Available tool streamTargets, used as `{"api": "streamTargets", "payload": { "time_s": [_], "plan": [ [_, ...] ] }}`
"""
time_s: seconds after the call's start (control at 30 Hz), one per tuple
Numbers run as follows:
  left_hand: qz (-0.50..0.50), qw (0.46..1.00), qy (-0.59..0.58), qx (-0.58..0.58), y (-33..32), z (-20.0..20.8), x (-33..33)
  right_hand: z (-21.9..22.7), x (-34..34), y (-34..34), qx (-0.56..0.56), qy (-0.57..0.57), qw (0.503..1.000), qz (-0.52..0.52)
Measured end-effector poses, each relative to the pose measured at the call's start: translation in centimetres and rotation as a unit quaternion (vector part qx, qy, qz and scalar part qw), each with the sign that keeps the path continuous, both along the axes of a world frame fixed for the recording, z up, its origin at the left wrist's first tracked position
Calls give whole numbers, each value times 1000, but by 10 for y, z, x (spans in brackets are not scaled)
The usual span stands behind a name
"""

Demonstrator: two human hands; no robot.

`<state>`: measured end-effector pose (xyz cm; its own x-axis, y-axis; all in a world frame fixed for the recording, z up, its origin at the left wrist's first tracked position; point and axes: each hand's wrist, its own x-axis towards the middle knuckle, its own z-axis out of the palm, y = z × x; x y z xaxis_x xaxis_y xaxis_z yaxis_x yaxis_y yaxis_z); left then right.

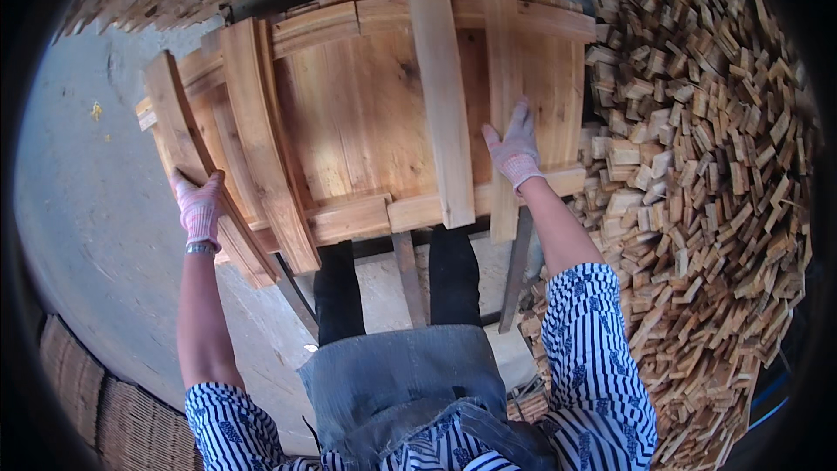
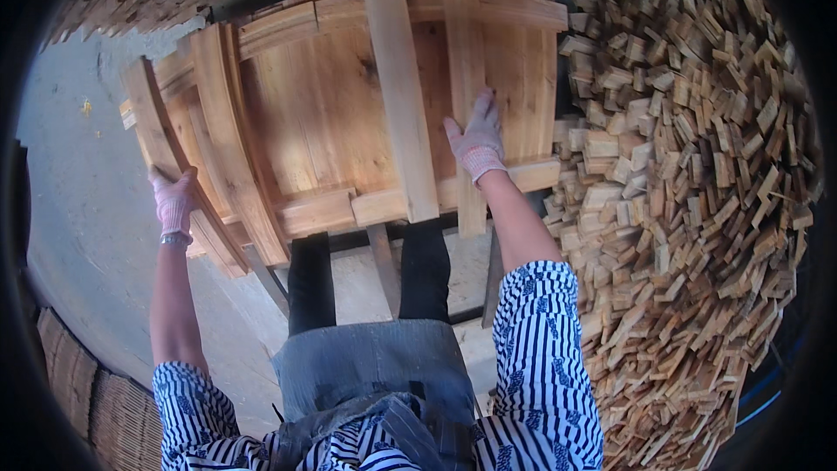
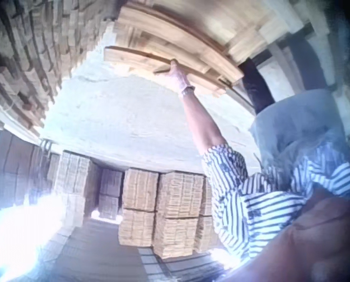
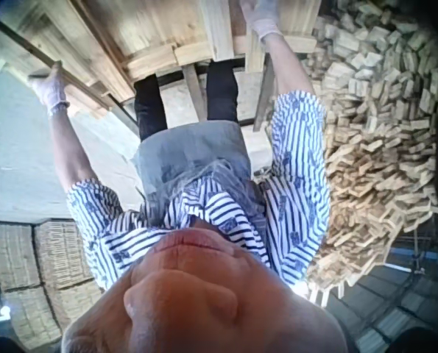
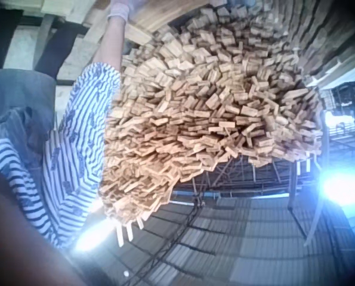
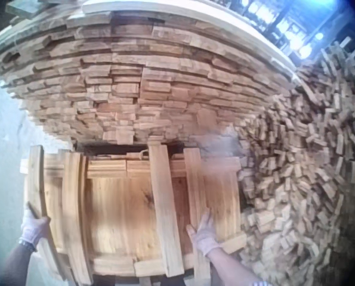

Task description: The person repeatedly picks up small wooden planks from a large pile and stacks them onto a pallet. The person uses both hands to gather the planks and carefully aligns them in a neat stack on the pallet.

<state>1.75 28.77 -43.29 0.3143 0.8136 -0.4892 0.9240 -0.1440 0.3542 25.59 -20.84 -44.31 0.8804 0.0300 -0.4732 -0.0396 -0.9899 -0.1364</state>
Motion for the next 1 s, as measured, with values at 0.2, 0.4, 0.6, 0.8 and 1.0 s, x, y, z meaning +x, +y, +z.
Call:
{"api": "streamTargets", "payload": {
  "time_s": [0.2,0.4,0.6,0.8,1.0],
  "plan": [
    [63,994,-63,-70,10,-33,-25,34,-22,83,117,-92,985,82],
    [104,949,-168,-247,48,-43,-59,-10,-10,113,92,53,993,-56],
    [179,886,-271,-331,21,-14,-59,-6,-94,142,258,122,956,-65],
    [74,932,-236,-264,7,-29,-44,-44,-164,289,218,176,960,14],
    [156,895,-259,-328,0,-26,-40,-35,-172,317,220,256,940,-50]
  ]
}}
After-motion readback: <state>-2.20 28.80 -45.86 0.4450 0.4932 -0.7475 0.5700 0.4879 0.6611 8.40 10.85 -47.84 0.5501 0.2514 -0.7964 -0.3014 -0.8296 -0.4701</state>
